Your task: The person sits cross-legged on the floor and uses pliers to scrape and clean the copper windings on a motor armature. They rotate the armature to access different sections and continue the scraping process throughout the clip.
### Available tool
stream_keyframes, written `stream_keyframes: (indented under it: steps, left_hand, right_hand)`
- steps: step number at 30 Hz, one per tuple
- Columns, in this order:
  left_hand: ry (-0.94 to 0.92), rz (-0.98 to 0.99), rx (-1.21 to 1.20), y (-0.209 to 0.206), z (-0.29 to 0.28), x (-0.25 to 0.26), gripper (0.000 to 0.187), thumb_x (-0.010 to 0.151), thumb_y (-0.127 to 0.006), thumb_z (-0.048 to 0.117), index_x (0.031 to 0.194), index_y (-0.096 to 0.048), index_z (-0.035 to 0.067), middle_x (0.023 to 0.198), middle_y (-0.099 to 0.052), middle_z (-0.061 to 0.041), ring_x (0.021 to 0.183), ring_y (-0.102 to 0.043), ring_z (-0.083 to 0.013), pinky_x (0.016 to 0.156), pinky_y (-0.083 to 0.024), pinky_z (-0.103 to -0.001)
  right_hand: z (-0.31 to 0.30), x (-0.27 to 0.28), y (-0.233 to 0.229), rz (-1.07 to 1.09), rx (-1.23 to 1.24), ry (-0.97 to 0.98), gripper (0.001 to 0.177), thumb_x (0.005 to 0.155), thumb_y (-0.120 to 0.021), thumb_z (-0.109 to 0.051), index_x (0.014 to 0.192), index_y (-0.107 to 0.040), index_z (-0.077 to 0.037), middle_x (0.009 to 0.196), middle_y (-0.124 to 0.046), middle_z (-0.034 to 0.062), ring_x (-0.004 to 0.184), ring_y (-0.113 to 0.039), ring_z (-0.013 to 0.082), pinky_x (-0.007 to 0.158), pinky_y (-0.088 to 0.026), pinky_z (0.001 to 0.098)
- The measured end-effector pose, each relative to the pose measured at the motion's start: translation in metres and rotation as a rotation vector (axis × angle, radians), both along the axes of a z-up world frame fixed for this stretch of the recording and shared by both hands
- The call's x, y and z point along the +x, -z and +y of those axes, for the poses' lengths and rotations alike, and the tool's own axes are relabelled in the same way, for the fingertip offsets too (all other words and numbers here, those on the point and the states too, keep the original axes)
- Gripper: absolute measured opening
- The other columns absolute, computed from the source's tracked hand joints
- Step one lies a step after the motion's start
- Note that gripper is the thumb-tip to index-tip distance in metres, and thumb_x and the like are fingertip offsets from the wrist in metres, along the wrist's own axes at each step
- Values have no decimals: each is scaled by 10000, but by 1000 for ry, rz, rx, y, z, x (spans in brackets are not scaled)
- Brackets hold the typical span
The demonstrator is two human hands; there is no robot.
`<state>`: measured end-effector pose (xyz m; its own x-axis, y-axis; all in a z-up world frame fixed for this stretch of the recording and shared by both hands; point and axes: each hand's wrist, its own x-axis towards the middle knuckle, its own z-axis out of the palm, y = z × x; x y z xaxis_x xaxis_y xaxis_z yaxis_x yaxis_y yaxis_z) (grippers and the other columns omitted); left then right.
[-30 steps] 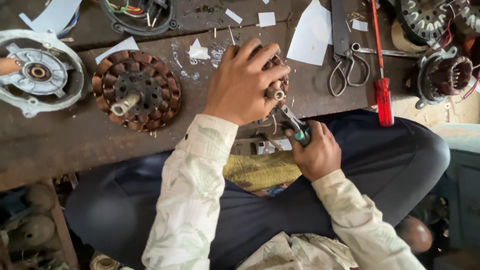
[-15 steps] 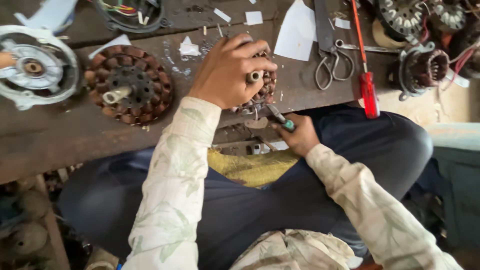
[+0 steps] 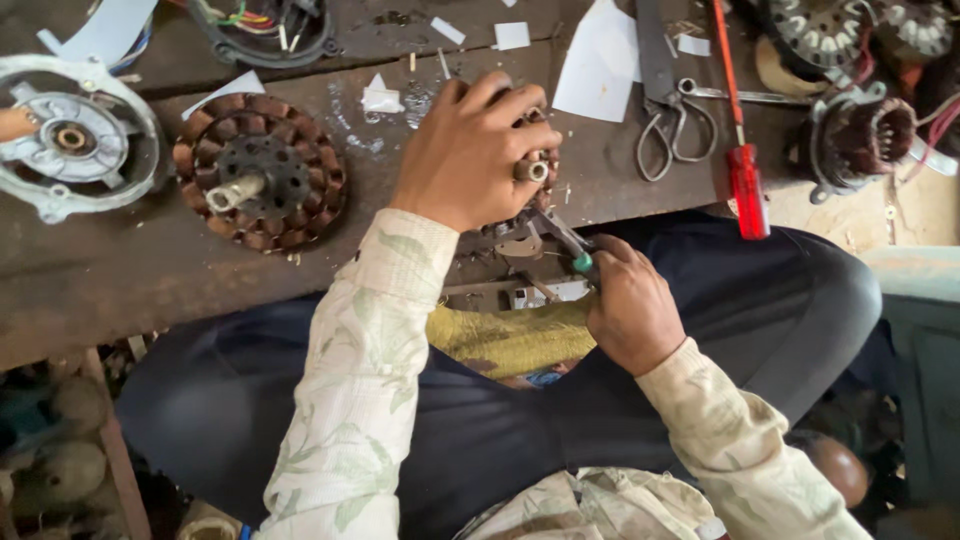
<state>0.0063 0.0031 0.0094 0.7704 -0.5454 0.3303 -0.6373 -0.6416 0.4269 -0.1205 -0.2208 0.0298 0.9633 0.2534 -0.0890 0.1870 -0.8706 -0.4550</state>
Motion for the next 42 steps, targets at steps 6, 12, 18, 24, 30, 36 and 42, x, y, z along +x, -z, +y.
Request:
stream_keyframes:
  steps: [6,12,18,24,30,36,42]
  left_hand:
    - [-68,-117,-21,1,-4,-2,214,831,-802,333,1020,-804,233,1304,-675,-60,1229,-572,-308,1003,-452,-572]
    - [28,27,-44,0,1,5,219,859,-800,310,1049,-805,199,1311,-679,-38,1266,-576,-304,981,-466,-534]
    - [39,-102,-2,-7,3,4,558,923,-791,319,1458,-659,237,1395,-632,-27,1301,-566,-269,1167,-393,-576]
    - [-270,-28,98,-7,-1,-16,755,805,-805,552,1397,-564,151,1455,-482,-151,1335,-487,-379,1093,-364,-638]
    - [-229,-18,39,-5,-2,-16,571,881,-770,329,1392,-606,134,1369,-572,-96,1199,-550,-324,943,-497,-515]
    - [-185,-12,20,-4,-2,-8,576,800,-796,338,1319,-649,134,1304,-592,-87,1157,-562,-305,883,-496,-519]
    - [-165,-28,8,2,-4,-8,575,804,-808,344,1318,-664,131,1333,-603,-109,1192,-558,-335,939,-496,-558]
  right_hand:
    - [-10,5,25,107,-41,72,269,725,-614,13,994,-630,24,1037,-671,226,936,-642,431,807,-513,488]
    - [-26,12,82,479,469,151,136,878,-620,-16,997,-678,15,764,-639,152,674,-532,161,625,-473,330]
    - [-30,3,34,334,333,46,512,703,-678,24,1213,-634,-1,973,-677,149,830,-651,280,751,-520,328]
    - [-16,-10,-18,-135,-190,53,482,752,-714,-68,1231,-661,-52,1371,-565,180,1245,-541,388,1019,-415,508]
    - [2,4,-16,-170,-363,54,566,726,-708,-98,1290,-662,-78,1386,-541,179,1292,-497,383,1060,-360,540]
    - [9,-2,-21,-122,-410,37,614,691,-690,-115,1299,-634,-58,1393,-524,213,1277,-497,392,1055,-360,556]
    - [6,-2,-7,-79,-382,23,561,685,-705,-96,1236,-634,-18,1296,-549,223,1179,-536,412,993,-421,536]
